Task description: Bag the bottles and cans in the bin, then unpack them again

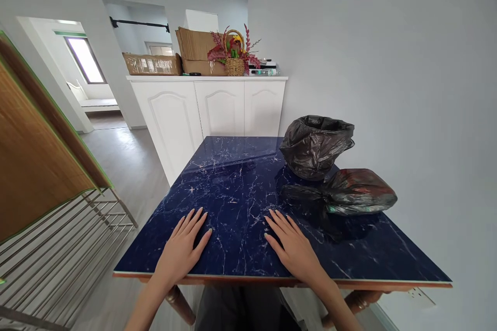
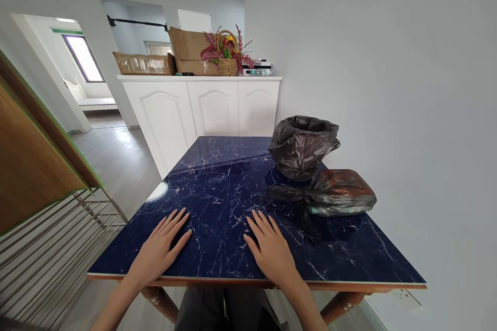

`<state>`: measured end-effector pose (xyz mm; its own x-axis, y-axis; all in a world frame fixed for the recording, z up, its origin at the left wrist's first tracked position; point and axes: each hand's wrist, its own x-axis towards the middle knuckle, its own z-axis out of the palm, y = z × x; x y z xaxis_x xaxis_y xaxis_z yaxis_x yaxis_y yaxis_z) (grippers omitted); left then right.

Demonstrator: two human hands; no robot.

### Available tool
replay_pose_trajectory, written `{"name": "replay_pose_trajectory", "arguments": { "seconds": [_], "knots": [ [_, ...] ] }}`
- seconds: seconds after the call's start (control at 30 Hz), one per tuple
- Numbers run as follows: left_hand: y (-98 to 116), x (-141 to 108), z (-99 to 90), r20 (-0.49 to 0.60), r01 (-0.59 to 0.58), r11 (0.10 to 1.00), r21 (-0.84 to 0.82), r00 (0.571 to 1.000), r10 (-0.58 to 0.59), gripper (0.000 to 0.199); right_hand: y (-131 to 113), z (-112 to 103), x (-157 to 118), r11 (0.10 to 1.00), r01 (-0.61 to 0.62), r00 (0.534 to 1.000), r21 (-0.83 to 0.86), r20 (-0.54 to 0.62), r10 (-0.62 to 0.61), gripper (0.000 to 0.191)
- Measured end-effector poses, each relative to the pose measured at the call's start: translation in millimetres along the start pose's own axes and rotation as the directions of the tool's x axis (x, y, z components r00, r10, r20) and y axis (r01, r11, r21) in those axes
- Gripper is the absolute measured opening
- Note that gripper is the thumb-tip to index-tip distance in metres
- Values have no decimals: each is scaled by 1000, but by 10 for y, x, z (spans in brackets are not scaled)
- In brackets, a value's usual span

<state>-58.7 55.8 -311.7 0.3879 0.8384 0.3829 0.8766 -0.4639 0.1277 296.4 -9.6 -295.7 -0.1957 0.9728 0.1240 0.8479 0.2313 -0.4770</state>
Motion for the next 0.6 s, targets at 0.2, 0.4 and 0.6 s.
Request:
{"name": "replay_pose_trajectory", "arguments": {
  "seconds": [0.2,0.4,0.6],
  "knots": [
    [56,6,-41,33,43,999,10,999,-44,64,30,37,-5,1000,-19,1000,7,-12,19,68],
    [48,-8,-12,-8,20,1000,15,1000,-20,61,48,68,-15,1000,-5,998,12,-56,6,64],
    [49,-10,-19,-5,13,1000,17,1000,-13,62,65,90,-16,1000,1,999,14,-53,-1,65]
  ]
}}
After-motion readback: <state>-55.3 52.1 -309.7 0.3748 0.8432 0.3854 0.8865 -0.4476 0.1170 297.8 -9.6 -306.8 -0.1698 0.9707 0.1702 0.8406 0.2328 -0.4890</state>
